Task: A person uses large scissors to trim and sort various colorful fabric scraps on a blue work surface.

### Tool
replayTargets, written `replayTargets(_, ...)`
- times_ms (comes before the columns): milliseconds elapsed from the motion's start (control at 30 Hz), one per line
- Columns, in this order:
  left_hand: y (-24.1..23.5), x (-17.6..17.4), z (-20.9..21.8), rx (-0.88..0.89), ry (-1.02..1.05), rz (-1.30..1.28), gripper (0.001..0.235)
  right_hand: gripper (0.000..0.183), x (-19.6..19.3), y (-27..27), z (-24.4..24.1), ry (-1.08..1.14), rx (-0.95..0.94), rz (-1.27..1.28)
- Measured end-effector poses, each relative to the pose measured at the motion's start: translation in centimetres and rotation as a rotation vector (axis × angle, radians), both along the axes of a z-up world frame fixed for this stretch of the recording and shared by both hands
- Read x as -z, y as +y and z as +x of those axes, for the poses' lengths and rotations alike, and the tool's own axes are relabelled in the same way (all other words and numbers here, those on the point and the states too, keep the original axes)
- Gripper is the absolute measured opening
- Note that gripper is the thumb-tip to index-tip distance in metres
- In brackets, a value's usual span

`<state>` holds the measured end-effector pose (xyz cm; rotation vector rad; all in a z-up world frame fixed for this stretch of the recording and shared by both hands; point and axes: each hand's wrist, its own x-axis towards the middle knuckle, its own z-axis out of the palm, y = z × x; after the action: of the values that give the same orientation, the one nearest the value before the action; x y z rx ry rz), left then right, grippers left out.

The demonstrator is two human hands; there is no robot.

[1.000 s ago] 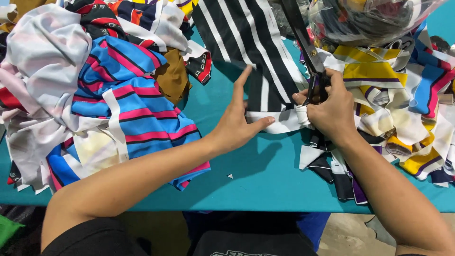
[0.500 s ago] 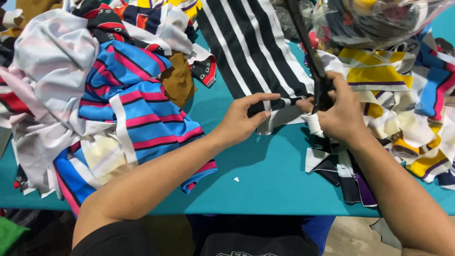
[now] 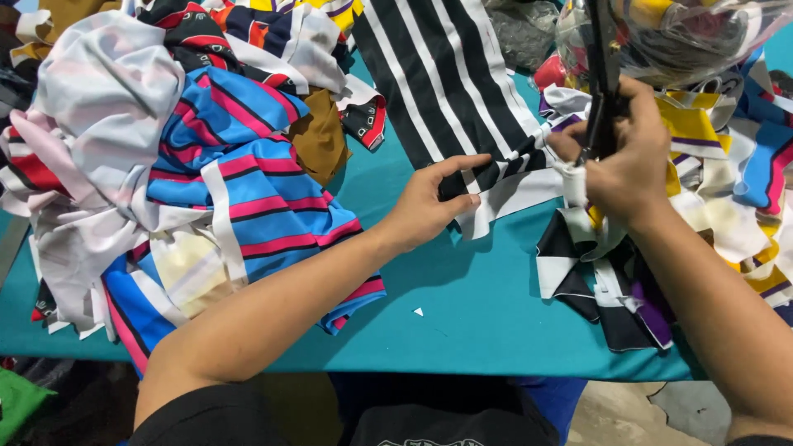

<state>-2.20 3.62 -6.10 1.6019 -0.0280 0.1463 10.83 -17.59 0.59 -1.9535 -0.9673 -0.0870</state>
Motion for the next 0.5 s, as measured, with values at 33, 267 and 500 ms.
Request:
replayTargets(33,0.0,0.0,0.0,-0.013,-0.002,0.000,0.048,0.059,-1.2,0.3,-1.4,0.192,0.011,0.038)
replayTargets(267,0.5,1.2,0.5,-0.097,-0.003,-0.024,0.052,0.035,1.8,1.6,-8.4,0.955,-0.090,0.455)
replayTargets(500,0.3,0.0,0.1,-0.163,0.009,-0.081,0.051,0.044,4.5,-1.5,-6.3,1.120,-0.108,0.375)
